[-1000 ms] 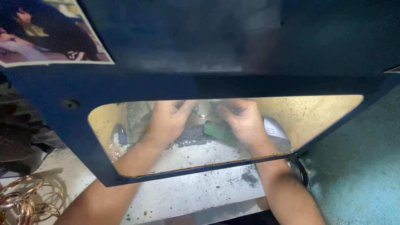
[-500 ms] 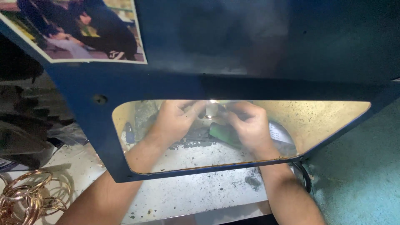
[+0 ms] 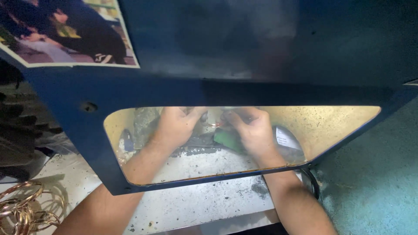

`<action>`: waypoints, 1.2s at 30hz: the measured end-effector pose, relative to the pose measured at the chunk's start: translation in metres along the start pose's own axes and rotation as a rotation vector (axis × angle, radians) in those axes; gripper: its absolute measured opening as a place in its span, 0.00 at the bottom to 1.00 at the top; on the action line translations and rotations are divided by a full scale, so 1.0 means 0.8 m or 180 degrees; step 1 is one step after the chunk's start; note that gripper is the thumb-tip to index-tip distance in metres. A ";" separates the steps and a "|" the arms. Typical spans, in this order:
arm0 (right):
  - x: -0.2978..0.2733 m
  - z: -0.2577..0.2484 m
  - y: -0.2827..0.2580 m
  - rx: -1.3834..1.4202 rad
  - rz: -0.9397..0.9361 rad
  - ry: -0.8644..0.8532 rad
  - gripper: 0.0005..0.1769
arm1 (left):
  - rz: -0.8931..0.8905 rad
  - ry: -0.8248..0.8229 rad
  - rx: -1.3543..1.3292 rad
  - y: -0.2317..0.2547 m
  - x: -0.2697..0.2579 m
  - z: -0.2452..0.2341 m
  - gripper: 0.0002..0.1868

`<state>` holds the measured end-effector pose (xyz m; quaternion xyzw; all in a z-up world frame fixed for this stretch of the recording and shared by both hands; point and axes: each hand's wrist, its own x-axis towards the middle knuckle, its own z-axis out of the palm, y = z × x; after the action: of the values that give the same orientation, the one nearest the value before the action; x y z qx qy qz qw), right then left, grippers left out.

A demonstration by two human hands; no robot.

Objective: Polishing a metal ring using a bench polisher inside a protective enclosure at a jewelry workshop.

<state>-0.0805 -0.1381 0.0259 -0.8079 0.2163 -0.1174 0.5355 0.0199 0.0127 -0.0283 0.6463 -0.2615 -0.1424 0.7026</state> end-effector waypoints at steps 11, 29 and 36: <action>0.004 -0.017 0.018 0.0015 -0.0912 0.0019 0.04 | -0.0084 -0.0149 -0.0036 0.046 -0.014 -0.009 0.13; -0.002 0.005 -0.014 0.0236 -0.0194 -0.0072 0.04 | 0.0269 0.0007 -0.0071 0.017 0.000 -0.002 0.11; -0.002 0.003 -0.005 0.0105 -0.0003 -0.0105 0.03 | -0.0120 0.0069 0.0112 0.033 -0.002 0.006 0.10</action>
<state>-0.0800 -0.1341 0.0287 -0.8009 0.2052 -0.1079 0.5522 0.0119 0.0128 -0.0028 0.6649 -0.2441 -0.1440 0.6910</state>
